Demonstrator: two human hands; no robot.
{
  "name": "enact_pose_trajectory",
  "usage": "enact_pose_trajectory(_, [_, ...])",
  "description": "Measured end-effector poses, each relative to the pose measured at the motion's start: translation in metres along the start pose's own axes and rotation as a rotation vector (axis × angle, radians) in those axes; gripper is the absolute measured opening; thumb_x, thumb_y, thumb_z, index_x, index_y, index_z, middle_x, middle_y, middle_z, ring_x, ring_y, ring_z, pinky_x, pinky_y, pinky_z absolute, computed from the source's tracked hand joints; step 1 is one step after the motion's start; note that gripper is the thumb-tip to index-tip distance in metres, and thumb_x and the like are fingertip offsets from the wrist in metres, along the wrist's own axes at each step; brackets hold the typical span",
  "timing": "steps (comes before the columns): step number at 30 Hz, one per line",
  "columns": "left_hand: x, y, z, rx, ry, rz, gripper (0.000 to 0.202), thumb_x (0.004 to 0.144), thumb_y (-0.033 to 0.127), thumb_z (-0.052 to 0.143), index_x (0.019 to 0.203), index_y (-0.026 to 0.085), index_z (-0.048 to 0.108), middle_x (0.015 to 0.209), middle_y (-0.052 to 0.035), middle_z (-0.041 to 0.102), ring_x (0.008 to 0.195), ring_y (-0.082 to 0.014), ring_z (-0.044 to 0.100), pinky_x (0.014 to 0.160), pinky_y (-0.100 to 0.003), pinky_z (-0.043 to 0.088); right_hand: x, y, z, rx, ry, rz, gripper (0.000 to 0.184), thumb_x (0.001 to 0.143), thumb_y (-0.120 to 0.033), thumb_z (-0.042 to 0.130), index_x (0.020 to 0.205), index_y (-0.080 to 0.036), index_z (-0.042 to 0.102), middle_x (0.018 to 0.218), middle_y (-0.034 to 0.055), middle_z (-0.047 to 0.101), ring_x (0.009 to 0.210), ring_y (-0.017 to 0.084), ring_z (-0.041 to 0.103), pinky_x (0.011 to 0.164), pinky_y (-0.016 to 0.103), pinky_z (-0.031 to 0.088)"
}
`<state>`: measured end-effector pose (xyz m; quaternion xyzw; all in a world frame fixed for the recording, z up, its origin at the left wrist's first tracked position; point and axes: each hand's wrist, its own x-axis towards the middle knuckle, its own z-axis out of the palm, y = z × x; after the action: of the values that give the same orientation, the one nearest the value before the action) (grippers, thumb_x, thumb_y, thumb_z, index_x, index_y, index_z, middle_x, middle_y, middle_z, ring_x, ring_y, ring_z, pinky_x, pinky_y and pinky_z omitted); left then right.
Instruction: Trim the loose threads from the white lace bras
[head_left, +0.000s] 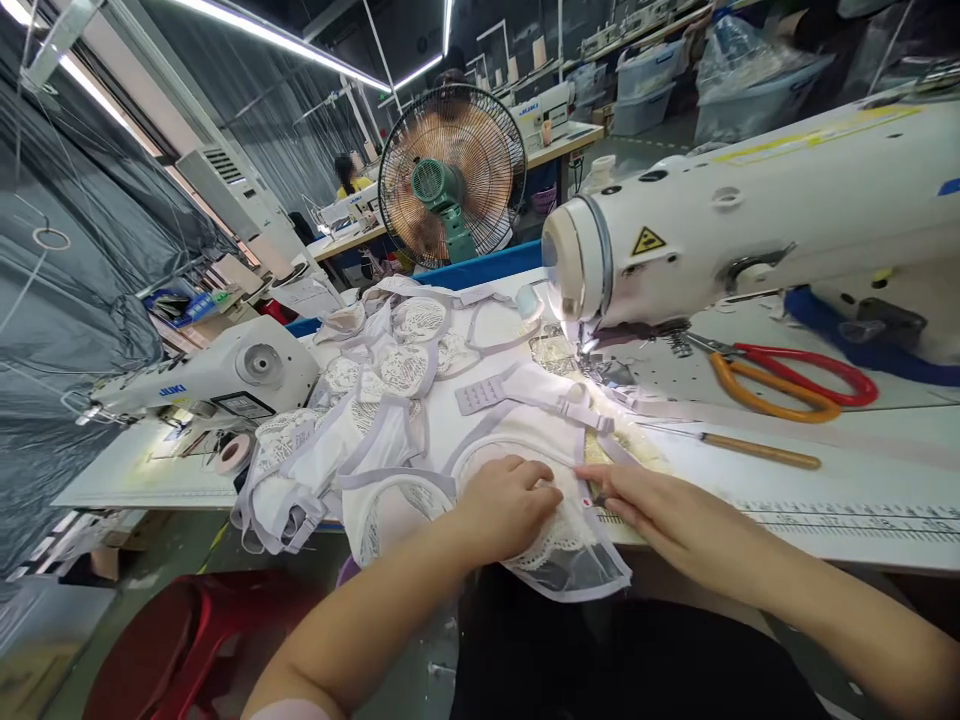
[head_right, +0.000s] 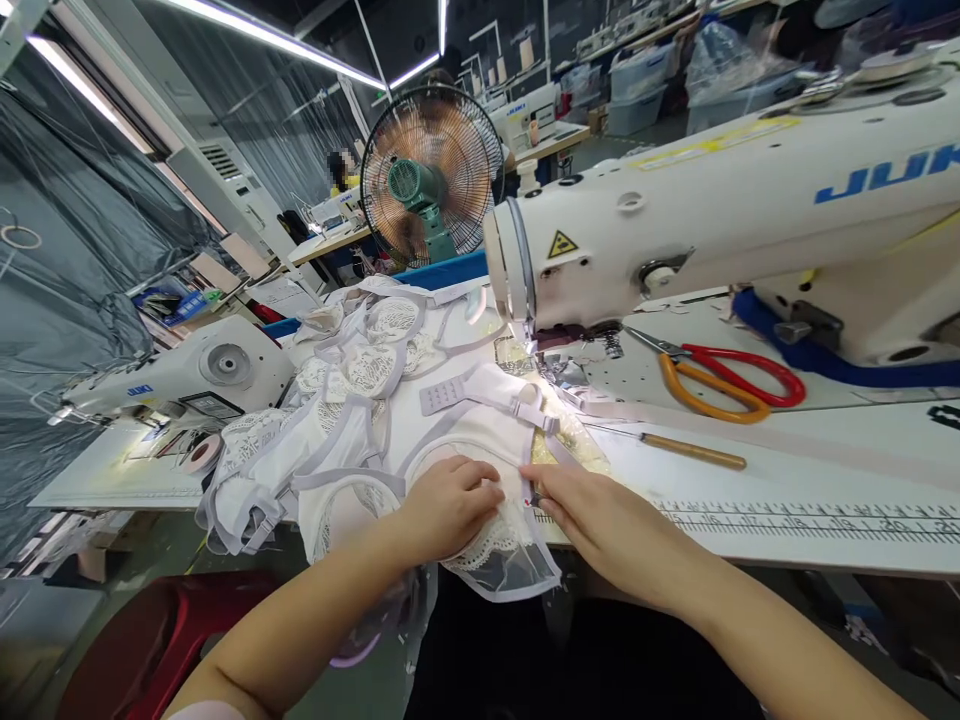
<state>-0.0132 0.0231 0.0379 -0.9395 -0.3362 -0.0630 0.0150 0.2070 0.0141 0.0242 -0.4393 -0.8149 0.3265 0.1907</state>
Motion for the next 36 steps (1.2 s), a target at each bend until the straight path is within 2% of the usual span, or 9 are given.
enact_pose_trajectory(4, [-0.004, 0.0, 0.003, -0.033, 0.018, -0.004, 0.018, 0.082, 0.013, 0.044, 0.078, 0.018, 0.061, 0.09, -0.0067, 0.065, 0.074, -0.0186, 0.057, 0.068, -0.031, 0.044, -0.002, 0.007, 0.007, -0.052, 0.023, -0.04, 0.039, 0.091, -0.039, 0.031, 0.12, -0.022, 0.052, 0.126, 0.0091, 0.057, 0.114, 0.025, 0.053, 0.092, 0.042, 0.044])
enact_pose_trajectory(9, [-0.012, -0.001, 0.002, -0.16, 0.157, 0.006, 0.025, 0.084, 0.013, 0.038, 0.085, 0.018, 0.062, 0.095, -0.0094, 0.067, 0.08, -0.0196, 0.059, 0.073, -0.033, 0.044, -0.002, 0.009, 0.009, -0.06, 0.019, -0.068, 0.037, 0.092, -0.039, 0.031, 0.114, -0.021, 0.055, 0.128, 0.0097, 0.056, 0.117, 0.024, 0.051, 0.096, 0.042, 0.042])
enact_pose_trajectory(11, [-0.014, -0.001, 0.0, -0.185, 0.158, 0.023, 0.024, 0.085, 0.014, 0.037, 0.087, 0.018, 0.061, 0.098, -0.0095, 0.067, 0.08, -0.0202, 0.06, 0.072, -0.033, 0.044, -0.003, 0.009, 0.009, -0.062, 0.012, -0.078, 0.036, 0.092, -0.039, 0.031, 0.11, -0.021, 0.056, 0.129, 0.0096, 0.055, 0.118, 0.023, 0.049, 0.097, 0.042, 0.041])
enact_pose_trajectory(14, [-0.013, -0.001, -0.004, -0.203, 0.088, 0.034, 0.021, 0.084, 0.014, 0.04, 0.086, 0.018, 0.061, 0.1, -0.0097, 0.066, 0.079, -0.0213, 0.061, 0.069, -0.032, 0.045, -0.004, 0.009, 0.01, -0.059, 0.024, -0.079, 0.033, 0.092, -0.039, 0.032, 0.097, -0.022, 0.059, 0.129, 0.0083, 0.055, 0.118, 0.024, 0.049, 0.097, 0.042, 0.04])
enact_pose_trajectory(17, [-0.003, -0.001, -0.009, -0.241, 0.022, -0.082, 0.017, 0.084, 0.015, 0.044, 0.09, 0.018, 0.06, 0.097, -0.0089, 0.064, 0.08, -0.0216, 0.061, 0.067, -0.031, 0.045, -0.005, 0.007, 0.012, -0.038, 0.065, -0.08, 0.033, 0.092, -0.04, 0.032, 0.088, -0.023, 0.06, 0.126, 0.0065, 0.058, 0.117, 0.025, 0.05, 0.095, 0.042, 0.042])
enact_pose_trajectory(20, [0.011, -0.001, -0.011, -0.2, -0.074, -0.147, 0.015, 0.083, 0.019, 0.051, 0.097, 0.018, 0.058, 0.094, -0.0068, 0.062, 0.075, -0.0206, 0.06, 0.06, -0.028, 0.043, -0.006, 0.004, 0.013, -0.024, 0.094, -0.075, 0.033, 0.091, -0.04, 0.032, 0.087, -0.024, 0.061, 0.123, 0.0056, 0.06, 0.116, 0.024, 0.051, 0.094, 0.043, 0.042])
enact_pose_trajectory(26, [0.031, -0.001, -0.007, 0.015, -0.264, -0.079, 0.011, 0.086, 0.026, 0.05, 0.089, 0.021, 0.06, 0.082, -0.0014, 0.057, 0.058, -0.015, 0.051, 0.045, -0.024, 0.029, -0.005, 0.007, 0.012, -0.076, 0.072, -0.097, 0.034, 0.092, -0.039, 0.03, 0.094, -0.023, 0.06, 0.124, 0.0086, 0.059, 0.114, 0.024, 0.052, 0.094, 0.043, 0.043])
enact_pose_trajectory(30, [0.032, -0.003, -0.009, 0.026, -0.299, -0.049, 0.016, 0.089, 0.023, 0.042, 0.087, 0.019, 0.058, 0.082, -0.0007, 0.056, 0.062, -0.0143, 0.051, 0.046, -0.024, 0.026, -0.004, 0.01, 0.012, -0.103, 0.081, -0.135, 0.033, 0.092, -0.037, 0.033, 0.108, -0.021, 0.057, 0.126, 0.0094, 0.057, 0.116, 0.024, 0.052, 0.094, 0.042, 0.044])
enact_pose_trajectory(36, [0.021, -0.002, -0.019, -0.009, -0.326, -0.043, 0.018, 0.089, 0.023, 0.039, 0.085, 0.019, 0.056, 0.086, 0.0004, 0.058, 0.067, -0.0133, 0.055, 0.048, -0.025, 0.03, -0.006, 0.008, 0.013, -0.126, 0.079, -0.176, 0.03, 0.092, -0.034, 0.034, 0.092, -0.021, 0.061, 0.123, 0.009, 0.06, 0.12, 0.024, 0.048, 0.097, 0.044, 0.043])
